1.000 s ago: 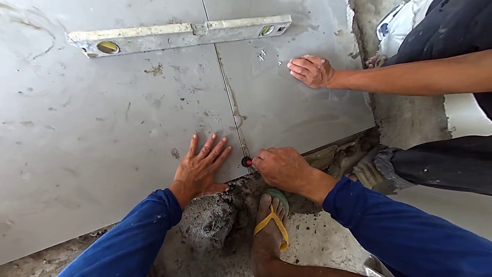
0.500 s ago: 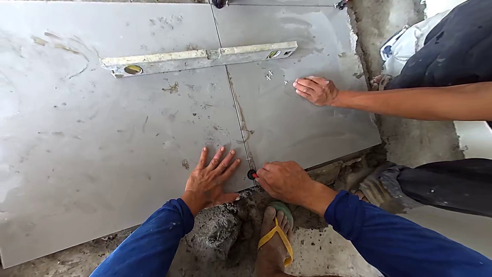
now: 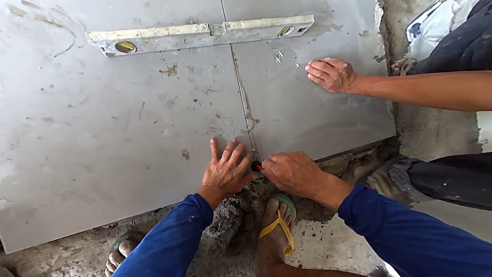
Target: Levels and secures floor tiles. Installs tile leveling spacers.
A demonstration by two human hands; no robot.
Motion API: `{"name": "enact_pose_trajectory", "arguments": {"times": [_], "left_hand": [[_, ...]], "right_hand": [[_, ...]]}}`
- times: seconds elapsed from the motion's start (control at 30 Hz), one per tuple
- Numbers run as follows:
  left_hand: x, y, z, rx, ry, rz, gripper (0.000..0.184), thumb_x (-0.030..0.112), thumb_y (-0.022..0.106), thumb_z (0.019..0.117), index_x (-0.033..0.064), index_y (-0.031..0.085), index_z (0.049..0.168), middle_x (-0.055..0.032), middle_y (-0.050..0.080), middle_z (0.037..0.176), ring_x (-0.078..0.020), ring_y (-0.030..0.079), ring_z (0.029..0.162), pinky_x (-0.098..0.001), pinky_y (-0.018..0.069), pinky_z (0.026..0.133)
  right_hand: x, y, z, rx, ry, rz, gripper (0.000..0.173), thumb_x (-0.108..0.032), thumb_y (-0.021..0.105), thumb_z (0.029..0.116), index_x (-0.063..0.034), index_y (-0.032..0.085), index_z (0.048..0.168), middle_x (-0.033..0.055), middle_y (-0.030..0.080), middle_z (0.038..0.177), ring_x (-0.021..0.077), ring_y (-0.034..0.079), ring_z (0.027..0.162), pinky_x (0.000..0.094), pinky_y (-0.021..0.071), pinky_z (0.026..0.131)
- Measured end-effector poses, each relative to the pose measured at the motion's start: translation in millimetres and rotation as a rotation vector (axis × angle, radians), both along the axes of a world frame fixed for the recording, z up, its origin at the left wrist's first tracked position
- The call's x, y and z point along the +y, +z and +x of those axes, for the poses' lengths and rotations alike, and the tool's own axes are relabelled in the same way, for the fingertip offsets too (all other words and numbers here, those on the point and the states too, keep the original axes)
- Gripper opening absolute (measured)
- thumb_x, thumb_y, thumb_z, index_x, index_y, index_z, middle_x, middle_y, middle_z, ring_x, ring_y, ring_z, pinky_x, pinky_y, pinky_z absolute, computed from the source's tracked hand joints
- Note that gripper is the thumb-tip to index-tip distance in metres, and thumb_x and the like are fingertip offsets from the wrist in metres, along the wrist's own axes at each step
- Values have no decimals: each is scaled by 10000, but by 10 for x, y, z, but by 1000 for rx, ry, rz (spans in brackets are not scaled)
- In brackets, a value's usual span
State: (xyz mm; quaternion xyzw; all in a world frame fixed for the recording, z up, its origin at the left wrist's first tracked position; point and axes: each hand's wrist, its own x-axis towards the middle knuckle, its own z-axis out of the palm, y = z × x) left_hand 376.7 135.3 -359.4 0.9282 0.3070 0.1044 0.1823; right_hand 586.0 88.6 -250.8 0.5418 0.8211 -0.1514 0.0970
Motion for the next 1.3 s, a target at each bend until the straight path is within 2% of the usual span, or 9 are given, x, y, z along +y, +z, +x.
{"name": "enact_pose_trajectory", "arguments": {"times": [0.07,0.13,0.2,0.3,0.57,0.73,0.93,1.1,1.3], "left_hand": [[-9,1,-3,1,-21,-4,537,585,446,1014,256,599,1409,-87,463,1585,-364,346,1517,-782,124,1167],[-24,6,4,29,-30,4,593,567,389,1040,206,536,1487,-71,405,1636,-332,313,1541,-751,128,1189],[-23,3,11,45,-39,10,626,564,362,1049,171,518,1511,-52,405,1640,-322,308,1546,-742,133,1196],[-36,-17,9,50,-36,18,652,593,347,1046,180,508,1524,-25,419,1634,-306,312,1546,-741,137,1199],[-36,-46,26,44,-15,47,679,628,346,1036,184,507,1524,-14,422,1634,-282,318,1546,-723,137,1208],[-46,-36,41,25,14,36,689,673,390,1007,188,577,1460,-10,459,1608,-287,358,1525,-715,167,1204],[-55,-28,53,24,33,44,622,636,407,1019,192,636,1389,0,491,1584,-286,383,1511,-710,184,1202],[-53,-15,45,27,22,38,552,578,401,1039,214,642,1376,24,481,1591,-276,381,1513,-705,190,1199],[-43,6,45,22,7,16,506,532,384,1063,218,655,1352,20,468,1600,-291,353,1526,-716,153,1206]], "right_hand": [[3,0,2,-2,-2,-5,250,-262,596,970,-123,656,772,18,557,654,185,615,567,328,464,438],[1,11,-8,-11,-11,-18,242,-263,601,967,-124,661,778,17,562,655,183,619,569,330,470,443],[3,17,-15,-10,-16,-20,237,-259,605,967,-123,661,781,19,564,659,184,622,578,329,472,446],[2,14,-10,22,-17,-21,226,-243,596,970,-115,659,794,27,581,672,192,636,594,340,494,460],[38,13,-2,-7,-11,-51,229,-262,605,972,-124,679,806,21,600,684,184,649,615,338,508,479],[33,15,-3,3,4,-29,235,-253,601,962,-117,662,781,23,575,655,186,632,582,332,483,454],[30,-5,7,14,8,-20,245,-244,591,967,-117,651,766,21,563,645,183,624,572,330,476,447],[64,14,-13,23,84,-47,172,-173,607,945,-112,676,801,25,582,671,185,631,588,328,484,456],[105,26,14,47,119,-58,111,-142,639,916,-112,694,825,25,597,689,186,638,605,330,490,463]]}}
